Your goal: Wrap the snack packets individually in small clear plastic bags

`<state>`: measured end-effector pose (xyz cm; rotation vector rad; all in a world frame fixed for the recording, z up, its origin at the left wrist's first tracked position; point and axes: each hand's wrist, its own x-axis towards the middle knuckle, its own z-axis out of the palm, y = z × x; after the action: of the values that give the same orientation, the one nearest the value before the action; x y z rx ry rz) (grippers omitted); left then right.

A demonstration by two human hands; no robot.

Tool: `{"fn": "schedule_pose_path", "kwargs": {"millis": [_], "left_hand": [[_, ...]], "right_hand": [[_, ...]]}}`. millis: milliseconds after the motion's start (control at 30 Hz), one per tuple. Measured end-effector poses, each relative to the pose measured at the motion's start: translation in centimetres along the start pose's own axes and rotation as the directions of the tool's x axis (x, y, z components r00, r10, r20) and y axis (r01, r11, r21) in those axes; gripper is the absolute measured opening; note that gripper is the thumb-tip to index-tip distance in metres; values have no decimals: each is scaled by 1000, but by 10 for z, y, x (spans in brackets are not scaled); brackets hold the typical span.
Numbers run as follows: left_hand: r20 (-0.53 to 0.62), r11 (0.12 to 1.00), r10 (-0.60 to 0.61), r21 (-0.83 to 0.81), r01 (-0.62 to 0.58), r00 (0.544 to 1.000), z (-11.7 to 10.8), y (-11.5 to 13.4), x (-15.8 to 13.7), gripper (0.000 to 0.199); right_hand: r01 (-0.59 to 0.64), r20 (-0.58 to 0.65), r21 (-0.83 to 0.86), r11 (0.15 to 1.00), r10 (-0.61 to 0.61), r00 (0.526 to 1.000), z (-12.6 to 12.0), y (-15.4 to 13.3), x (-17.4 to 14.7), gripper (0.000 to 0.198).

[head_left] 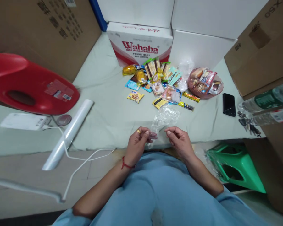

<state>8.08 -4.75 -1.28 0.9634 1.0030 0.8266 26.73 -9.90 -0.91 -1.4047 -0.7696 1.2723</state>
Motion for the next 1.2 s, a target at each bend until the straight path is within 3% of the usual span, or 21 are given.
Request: {"fn": "schedule_pose_path", "kwargs": {"millis": [167, 300, 400, 567, 700, 767, 867, 933, 1067, 1200], "left_hand": [[64, 973, 132, 179, -142, 989, 1, -2, -6, 35], [171, 829, 339, 410, -380, 925, -3, -5, -7, 23], [228, 759, 400, 460, -461, 887, -9, -5, -7, 20], [120, 835, 321, 433, -340, 940, -14, -4, -3, 31], [15, 829, 315, 483, -282, 949, -15, -2, 8, 30], [-83, 886, 272, 410, -216, 959, -20, 0, 16, 31], [-272, 986, 137, 126, -106, 952, -33, 4, 25, 35], [-340, 995, 52, -62, -77, 939, -43, 5, 28, 38], [-347, 964, -64, -265, -32, 936, -59, 6, 30, 42], [-363, 943, -103, -332, -25, 926, -71, 7, 32, 43]], "right_hand": [[-140, 100, 104, 985, 130, 986, 14, -3, 4, 55], [-221, 170, 170, 960, 192, 967, 26, -2, 9, 53], [-223, 173, 167, 961, 194, 966, 27, -1, 11, 48], [-50, 196, -102, 994, 69, 978, 30, -3, 15, 35], [178, 278, -365, 914, -75, 958, 38, -8, 22, 27], [222, 283, -427, 876, -104, 954, 39, -11, 25, 26], [202, 242, -433, 879, -102, 965, 35, -13, 30, 27], [176, 212, -414, 893, -93, 973, 29, -13, 32, 28], [108, 164, -416, 903, -42, 986, 12, -9, 36, 30], [45, 144, -463, 885, 26, 989, -13, -12, 44, 32]]}}
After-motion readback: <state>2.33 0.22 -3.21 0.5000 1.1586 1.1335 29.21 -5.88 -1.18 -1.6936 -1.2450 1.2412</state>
